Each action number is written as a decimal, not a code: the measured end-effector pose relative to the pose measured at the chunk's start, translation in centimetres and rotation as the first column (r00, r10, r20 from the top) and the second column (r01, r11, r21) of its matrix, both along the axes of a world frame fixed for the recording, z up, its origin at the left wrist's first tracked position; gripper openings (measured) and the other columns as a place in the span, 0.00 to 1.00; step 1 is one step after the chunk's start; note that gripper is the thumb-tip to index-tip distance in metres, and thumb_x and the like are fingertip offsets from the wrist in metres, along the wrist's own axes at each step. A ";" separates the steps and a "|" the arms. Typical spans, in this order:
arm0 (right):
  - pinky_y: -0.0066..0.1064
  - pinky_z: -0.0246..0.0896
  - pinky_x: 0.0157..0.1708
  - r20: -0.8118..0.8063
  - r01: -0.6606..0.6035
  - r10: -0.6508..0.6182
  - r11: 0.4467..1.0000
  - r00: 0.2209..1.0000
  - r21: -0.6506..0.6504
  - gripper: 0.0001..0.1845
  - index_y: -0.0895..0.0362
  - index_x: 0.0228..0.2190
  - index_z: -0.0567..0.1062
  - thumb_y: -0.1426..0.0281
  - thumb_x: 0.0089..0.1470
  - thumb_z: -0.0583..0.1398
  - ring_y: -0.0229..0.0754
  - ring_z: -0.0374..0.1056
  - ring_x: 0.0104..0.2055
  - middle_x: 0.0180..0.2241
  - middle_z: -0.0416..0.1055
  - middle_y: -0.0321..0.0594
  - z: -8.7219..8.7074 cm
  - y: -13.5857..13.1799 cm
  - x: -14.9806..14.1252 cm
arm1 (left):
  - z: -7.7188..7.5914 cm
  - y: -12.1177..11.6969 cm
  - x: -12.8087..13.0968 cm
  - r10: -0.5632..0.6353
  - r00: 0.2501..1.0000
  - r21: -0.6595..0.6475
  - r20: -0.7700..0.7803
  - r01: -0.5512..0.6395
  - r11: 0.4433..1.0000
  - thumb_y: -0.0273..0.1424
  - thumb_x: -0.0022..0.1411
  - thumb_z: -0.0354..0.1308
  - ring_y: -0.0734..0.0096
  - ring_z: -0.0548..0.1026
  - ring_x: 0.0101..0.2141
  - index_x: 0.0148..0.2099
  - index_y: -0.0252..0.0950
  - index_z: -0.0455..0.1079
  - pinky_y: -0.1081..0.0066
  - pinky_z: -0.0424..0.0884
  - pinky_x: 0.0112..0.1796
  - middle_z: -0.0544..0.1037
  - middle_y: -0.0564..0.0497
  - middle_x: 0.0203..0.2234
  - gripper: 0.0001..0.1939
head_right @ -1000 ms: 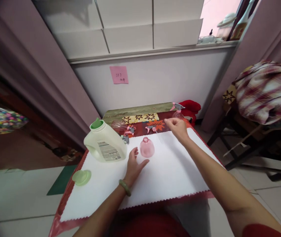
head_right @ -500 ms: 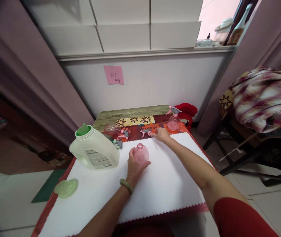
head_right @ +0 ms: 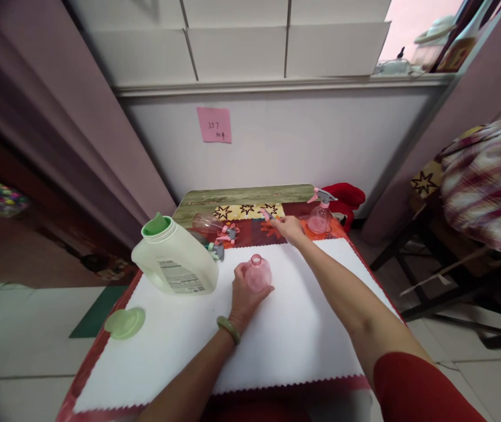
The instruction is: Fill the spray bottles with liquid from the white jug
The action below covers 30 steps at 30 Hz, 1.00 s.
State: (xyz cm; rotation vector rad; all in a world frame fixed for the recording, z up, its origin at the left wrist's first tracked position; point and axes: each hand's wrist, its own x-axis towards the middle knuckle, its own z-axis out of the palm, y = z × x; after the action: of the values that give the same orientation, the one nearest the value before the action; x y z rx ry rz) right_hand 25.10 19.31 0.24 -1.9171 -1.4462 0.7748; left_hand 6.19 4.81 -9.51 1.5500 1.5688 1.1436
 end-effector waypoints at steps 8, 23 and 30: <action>0.40 0.75 0.51 -0.682 0.076 0.383 0.838 0.623 0.540 0.23 0.51 0.39 0.77 0.48 0.50 0.70 0.45 0.77 0.48 0.43 0.80 0.40 7.1 -6.9 -1.0 | -0.2 0.1 0.0 0.002 1.000 0.044 0.012 -0.003 0.999 0.37 0.38 0.77 0.43 0.74 0.53 0.58 0.43 0.57 0.49 0.69 0.52 0.73 0.41 0.52 0.47; 0.52 0.72 0.55 -0.684 0.059 0.364 0.858 0.633 0.511 0.27 0.49 0.40 0.80 0.46 0.45 0.72 0.55 0.74 0.54 0.41 0.81 0.42 4.1 -11.1 -6.6 | 0.3 -0.2 -0.2 -0.044 0.997 0.078 0.070 0.038 0.996 0.37 0.39 0.77 0.46 0.75 0.52 0.59 0.41 0.59 0.50 0.70 0.52 0.74 0.40 0.53 0.47; 0.50 0.68 0.56 -0.700 -0.055 0.337 0.918 0.630 0.393 0.22 0.51 0.30 0.78 0.47 0.45 0.72 0.57 0.74 0.55 0.36 0.82 0.43 -0.2 -11.8 -5.8 | 0.3 -0.2 -0.4 -0.110 0.987 0.159 0.116 0.091 0.983 0.39 0.45 0.74 0.51 0.73 0.57 0.63 0.41 0.60 0.52 0.69 0.58 0.73 0.41 0.57 0.45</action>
State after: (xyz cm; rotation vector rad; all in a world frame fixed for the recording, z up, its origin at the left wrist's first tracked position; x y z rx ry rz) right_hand 19.31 7.55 0.06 -0.9509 -1.1351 1.1681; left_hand 5.81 4.60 -9.21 1.6045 1.3325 1.3025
